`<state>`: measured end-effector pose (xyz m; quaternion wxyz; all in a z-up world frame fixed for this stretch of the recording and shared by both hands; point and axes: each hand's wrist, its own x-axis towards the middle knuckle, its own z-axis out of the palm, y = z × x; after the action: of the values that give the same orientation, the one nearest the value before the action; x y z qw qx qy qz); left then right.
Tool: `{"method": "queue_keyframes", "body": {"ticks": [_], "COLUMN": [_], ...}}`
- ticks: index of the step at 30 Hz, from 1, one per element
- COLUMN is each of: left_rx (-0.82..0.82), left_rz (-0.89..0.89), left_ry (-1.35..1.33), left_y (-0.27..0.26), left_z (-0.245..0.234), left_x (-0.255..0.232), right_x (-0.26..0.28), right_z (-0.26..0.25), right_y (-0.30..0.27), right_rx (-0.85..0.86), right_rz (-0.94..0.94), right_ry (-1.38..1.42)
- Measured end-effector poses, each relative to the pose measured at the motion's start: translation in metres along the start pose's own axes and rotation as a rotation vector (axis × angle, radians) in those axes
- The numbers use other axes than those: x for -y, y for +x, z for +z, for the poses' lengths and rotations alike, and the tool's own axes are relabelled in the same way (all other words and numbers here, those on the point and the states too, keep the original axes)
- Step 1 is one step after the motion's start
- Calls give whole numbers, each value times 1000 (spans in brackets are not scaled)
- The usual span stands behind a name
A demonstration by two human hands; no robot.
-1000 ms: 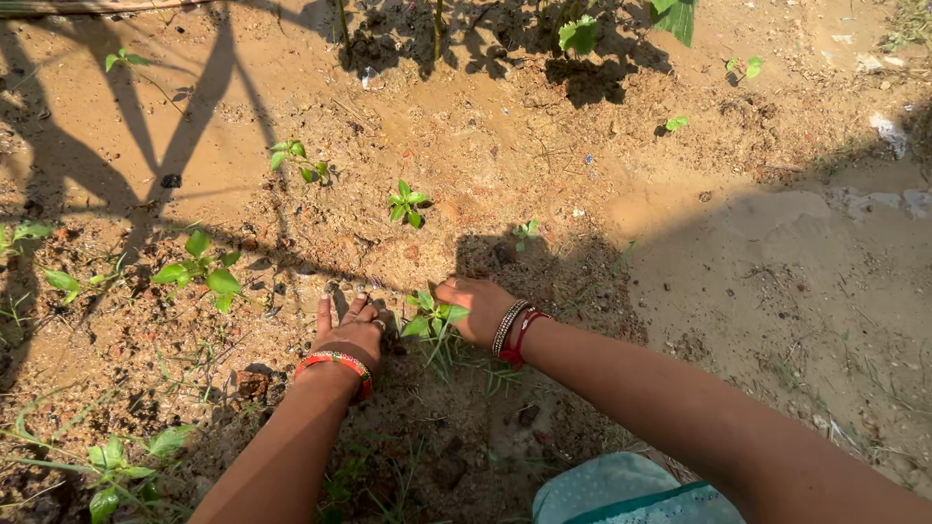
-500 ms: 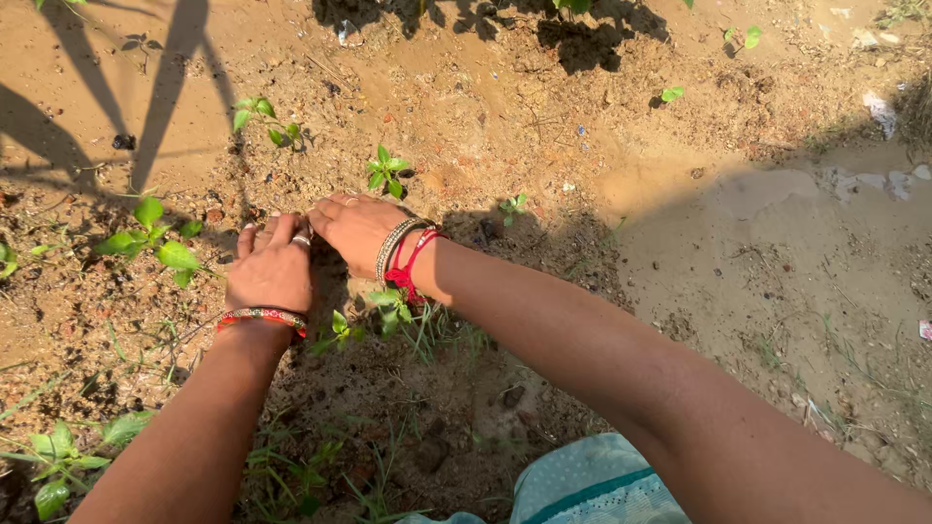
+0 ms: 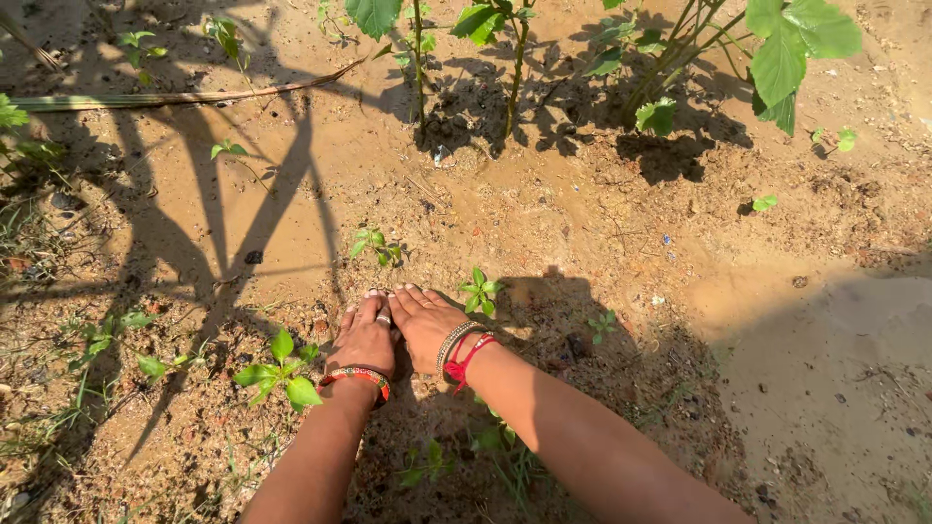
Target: The person pulls small weeds from the muddy soil around green plants by hand.
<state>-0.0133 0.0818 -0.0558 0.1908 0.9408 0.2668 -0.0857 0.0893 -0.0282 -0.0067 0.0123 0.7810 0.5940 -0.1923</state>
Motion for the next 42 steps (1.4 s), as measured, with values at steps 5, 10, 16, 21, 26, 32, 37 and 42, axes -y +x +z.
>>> {"method": "queue_keyframes", "body": {"ticks": [5,10,16,21,26,32,37,42], "left_rx": [41,139,265,235,310,586,524,436], "left_rz": [63,55,-9,-261,-160,-138,-62,-139], "left_ry": [65,132,232,-9,3,220,283,35], "left_y": [13,27,43,43,30,34,25,17], "left_z": [-3,-17,-21,-24,-26,-38,-14,-43], "left_x": [7,4,1,-12,-9,-12,-8,-14], "right_x": [-17,-24,-23,-7,-12,-12,-4,-23], "right_z": [3,-2,10,9,51,62,31,-37], "right_y": [14,37,50,37,20,21,27,22], "right_rx": [-13,68,64,66,111,183,167,257], "right_rz": [-51,-39,30,162,181,269,226,336], "right_ry": [41,-25,12,43,104,137,156,270]}}
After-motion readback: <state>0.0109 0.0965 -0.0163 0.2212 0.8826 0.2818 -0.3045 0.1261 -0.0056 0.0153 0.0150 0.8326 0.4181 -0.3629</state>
